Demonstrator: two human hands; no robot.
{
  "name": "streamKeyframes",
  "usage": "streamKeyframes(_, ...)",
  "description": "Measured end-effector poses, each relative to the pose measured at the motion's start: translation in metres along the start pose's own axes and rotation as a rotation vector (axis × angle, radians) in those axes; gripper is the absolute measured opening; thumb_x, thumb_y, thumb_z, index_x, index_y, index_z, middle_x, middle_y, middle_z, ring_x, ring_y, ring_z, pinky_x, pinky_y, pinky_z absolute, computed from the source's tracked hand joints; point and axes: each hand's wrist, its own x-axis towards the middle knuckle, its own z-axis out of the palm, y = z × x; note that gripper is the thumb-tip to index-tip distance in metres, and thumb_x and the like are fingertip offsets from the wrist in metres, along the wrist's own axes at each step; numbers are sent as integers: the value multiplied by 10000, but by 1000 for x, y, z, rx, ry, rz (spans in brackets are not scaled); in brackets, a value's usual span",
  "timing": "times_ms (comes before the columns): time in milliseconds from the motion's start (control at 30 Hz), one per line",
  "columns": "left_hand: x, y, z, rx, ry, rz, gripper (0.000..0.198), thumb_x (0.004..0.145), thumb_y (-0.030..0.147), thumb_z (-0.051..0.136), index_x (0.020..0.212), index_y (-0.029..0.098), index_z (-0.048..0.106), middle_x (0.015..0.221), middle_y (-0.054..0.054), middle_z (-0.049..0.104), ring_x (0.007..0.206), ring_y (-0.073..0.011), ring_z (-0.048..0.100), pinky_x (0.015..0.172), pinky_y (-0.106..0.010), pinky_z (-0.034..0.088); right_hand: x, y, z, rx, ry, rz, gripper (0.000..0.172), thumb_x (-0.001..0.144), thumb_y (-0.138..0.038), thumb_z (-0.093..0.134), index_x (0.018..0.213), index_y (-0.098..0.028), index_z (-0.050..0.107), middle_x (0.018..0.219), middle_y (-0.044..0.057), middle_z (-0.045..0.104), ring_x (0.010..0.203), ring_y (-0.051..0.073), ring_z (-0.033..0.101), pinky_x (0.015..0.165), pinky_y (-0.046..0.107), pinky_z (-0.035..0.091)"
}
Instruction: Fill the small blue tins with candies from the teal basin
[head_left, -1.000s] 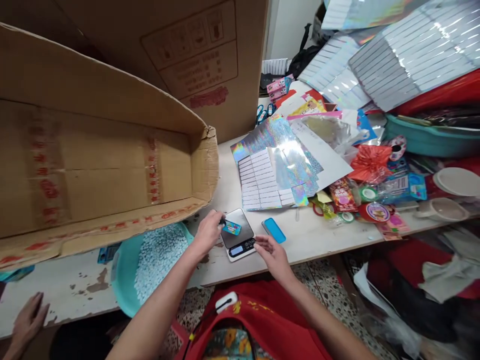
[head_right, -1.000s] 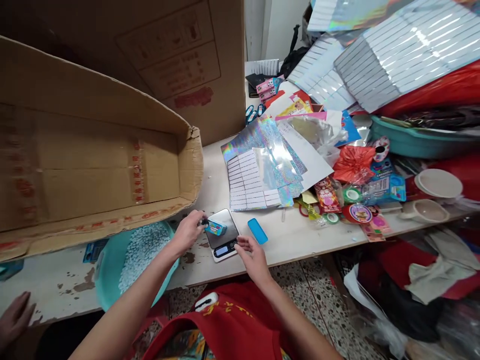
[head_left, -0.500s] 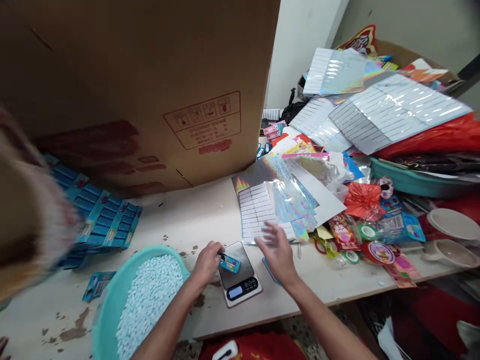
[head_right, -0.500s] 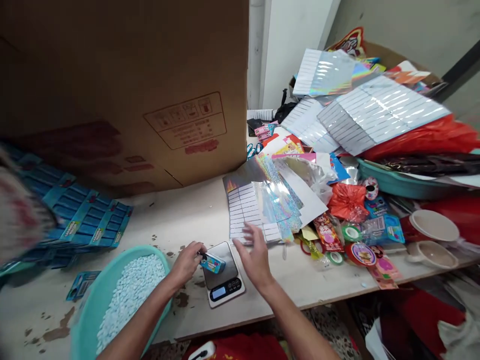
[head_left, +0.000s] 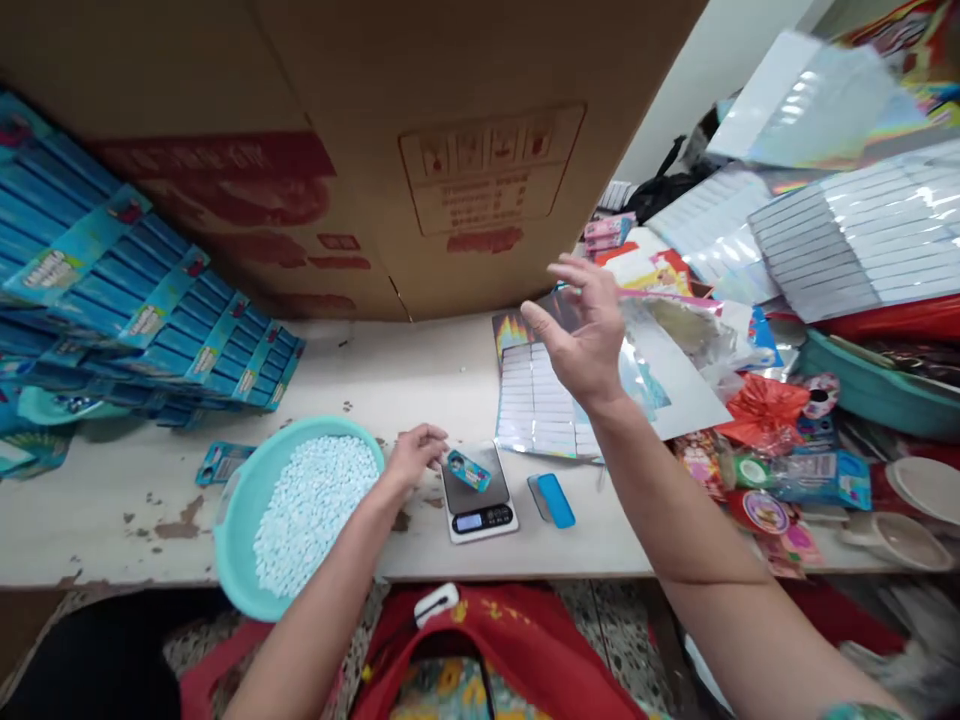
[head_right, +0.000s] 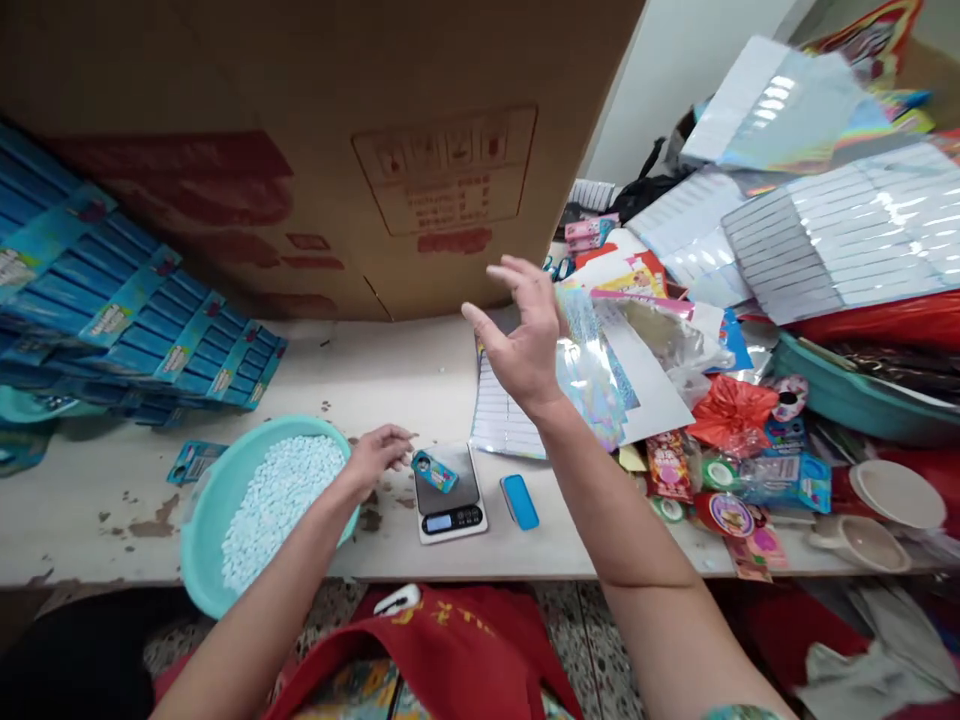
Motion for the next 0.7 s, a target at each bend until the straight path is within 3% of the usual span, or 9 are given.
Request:
streamKeyframes(100, -1, -7, -15, -216, 71, -121, 167, 687, 183, 629, 831, 123, 569, 747, -28, 618, 552, -77, 574, 518, -191, 415, -64, 27, 5, 48, -91, 223, 304, 814, -367, 621, 1088, -239, 595, 1145, 54, 580, 1096, 206, 552, 890, 396, 495)
streamKeyframes(267, -7, -11, -25, -145, 19, -167, 197, 653, 79, 612, 844, 104, 572, 763, -41, 627, 599, -88, 619, 563, -186, 461, -139, 52, -24, 60, -106, 542, 319, 767, -372, 667, 1043, -215, 632, 1070, 59, 626, 983, 192, 606, 853, 391, 518)
streamKeyframes(400, -9, -9, -24, 2, -42, -108, 208, 740, 236, 622, 896, 125, 542, 735, -40, 638, 489, -88, 572, 442, -191, 414, -175, 64, -60, 71, -28, 728, 374, 740, -388, 692, 1049, -185, 634, 1024, 79, 652, 954, 205, 627, 865, 414, 513)
streamKeyframes(500, -8, -10, -22, 109, -70, -93, 227, 776, 348, 593, 796, 129, 537, 662, -14, 594, 411, -60, 488, 365, -177, 327, -196, 69, -79, 68, 23, 817, 387, 719, -386, 711, 1033, -171, 639, 981, 83, 669, 920, 204, 638, 878, 422, 504)
streamKeyframes(700, -12, -9, -15, 256, -97, -41, 201, 725, 226, 565, 905, 136, 574, 689, -11, 600, 527, -96, 562, 488, -212, 448, -230, 67, -95, 91, 42, 942, 423, 683, -415, 731, 1013, -167, 636, 961, 88, 675, 881, 202, 644, 877, 431, 502)
